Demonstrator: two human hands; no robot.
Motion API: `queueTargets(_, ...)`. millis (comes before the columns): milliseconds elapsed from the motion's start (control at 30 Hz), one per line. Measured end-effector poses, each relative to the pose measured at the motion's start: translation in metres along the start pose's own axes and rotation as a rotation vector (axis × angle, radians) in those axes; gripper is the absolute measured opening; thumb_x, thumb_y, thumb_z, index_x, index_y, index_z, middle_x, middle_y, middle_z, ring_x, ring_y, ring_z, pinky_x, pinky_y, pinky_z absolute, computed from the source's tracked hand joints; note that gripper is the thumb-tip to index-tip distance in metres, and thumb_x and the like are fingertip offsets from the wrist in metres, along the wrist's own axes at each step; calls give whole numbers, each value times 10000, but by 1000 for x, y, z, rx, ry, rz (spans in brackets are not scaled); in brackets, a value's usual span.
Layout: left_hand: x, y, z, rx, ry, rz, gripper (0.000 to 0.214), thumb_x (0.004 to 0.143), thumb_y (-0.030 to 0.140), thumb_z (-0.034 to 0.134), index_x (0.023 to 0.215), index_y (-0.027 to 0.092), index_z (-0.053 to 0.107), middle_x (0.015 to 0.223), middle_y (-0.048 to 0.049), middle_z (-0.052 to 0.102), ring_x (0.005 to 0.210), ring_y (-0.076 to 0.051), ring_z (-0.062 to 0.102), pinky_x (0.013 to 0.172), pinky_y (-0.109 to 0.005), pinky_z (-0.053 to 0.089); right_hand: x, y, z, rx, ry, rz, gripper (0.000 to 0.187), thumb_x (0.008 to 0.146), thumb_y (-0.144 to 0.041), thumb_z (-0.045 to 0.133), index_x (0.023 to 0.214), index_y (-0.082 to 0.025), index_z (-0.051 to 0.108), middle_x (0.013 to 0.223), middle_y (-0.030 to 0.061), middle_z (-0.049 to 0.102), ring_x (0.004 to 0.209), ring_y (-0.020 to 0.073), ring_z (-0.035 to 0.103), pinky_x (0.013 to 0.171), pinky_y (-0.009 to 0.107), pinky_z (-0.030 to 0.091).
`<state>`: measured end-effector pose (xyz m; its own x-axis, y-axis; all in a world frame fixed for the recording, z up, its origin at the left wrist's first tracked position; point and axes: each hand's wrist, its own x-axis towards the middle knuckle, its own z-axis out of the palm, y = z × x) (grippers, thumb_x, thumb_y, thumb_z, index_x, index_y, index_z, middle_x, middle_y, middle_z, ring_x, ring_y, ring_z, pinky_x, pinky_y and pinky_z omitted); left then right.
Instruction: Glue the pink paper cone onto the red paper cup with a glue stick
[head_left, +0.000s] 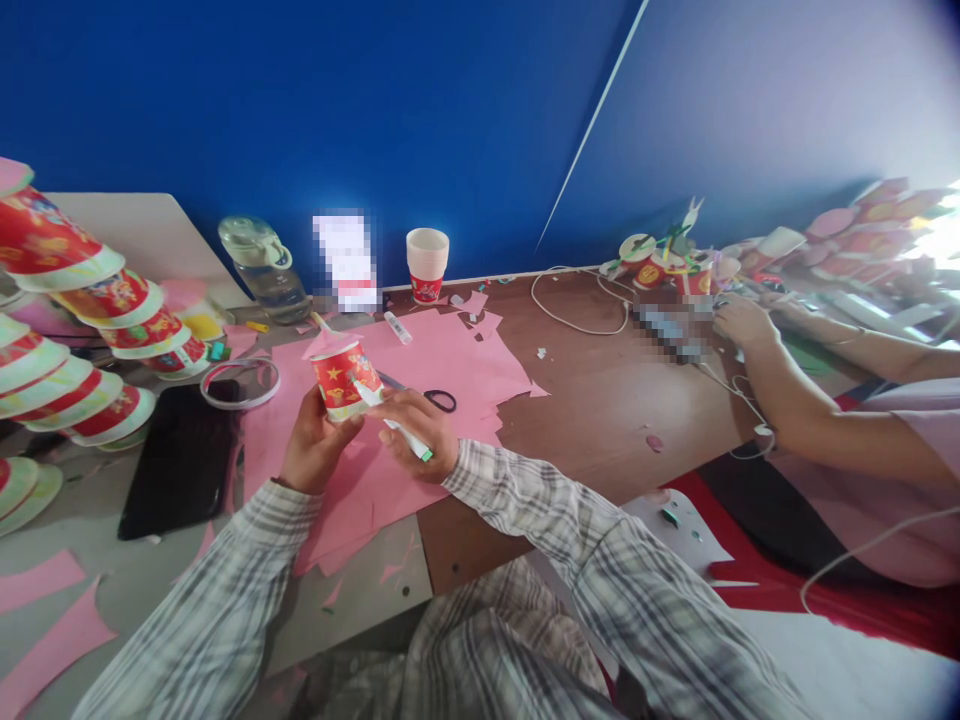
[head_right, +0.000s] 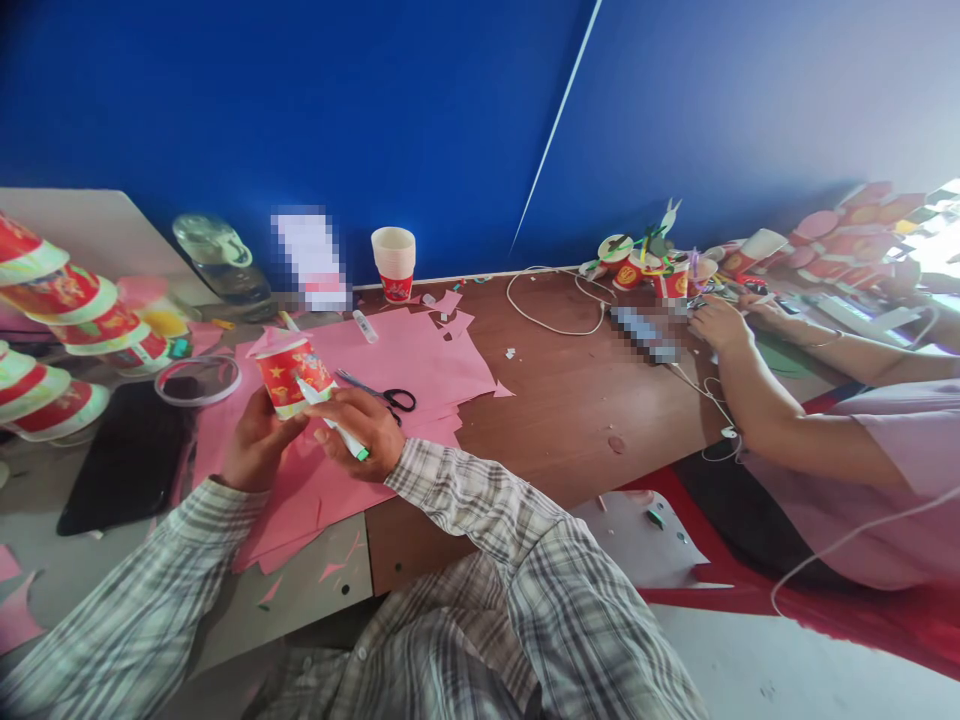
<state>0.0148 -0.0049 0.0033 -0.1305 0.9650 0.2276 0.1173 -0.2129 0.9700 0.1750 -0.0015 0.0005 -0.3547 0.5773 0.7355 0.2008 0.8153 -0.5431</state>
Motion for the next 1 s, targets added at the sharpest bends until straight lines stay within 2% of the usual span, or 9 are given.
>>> queueTargets(333, -1, 0, -1, 20, 6, 2, 562, 586, 392, 632, 1052, 133, 452, 1021, -107, 537, 936, -236, 503, 839, -433, 376, -1, 1, 1, 10, -18, 6, 262, 844, -187, 469, 1092, -164, 551, 987, 89, 653, 1007, 185, 601, 1010, 359, 519)
queueTargets(767, 0, 1, -2, -1, -8, -10, 574, 582, 401, 629, 1052, 122, 451, 1031, -119, 535, 948, -242, 503, 853, -432, 358, 2, -2, -1, 9, 22, 34, 243, 849, -175, 456, 1066, -135, 557, 960, 103, 668, 1007, 202, 613, 942, 363, 552)
queueTargets(1000, 0, 1, -1, -6, -5, -12, 567, 583, 389, 629, 1056, 129, 453, 1039, -117, 538, 958, -243, 498, 865, -436, 349, 3, -3, -2, 14, 40, 32, 249, 844, -166, 456, 1070, -158, 560, 944, 94, 669, 977, 199, 621, 925, 356, 561)
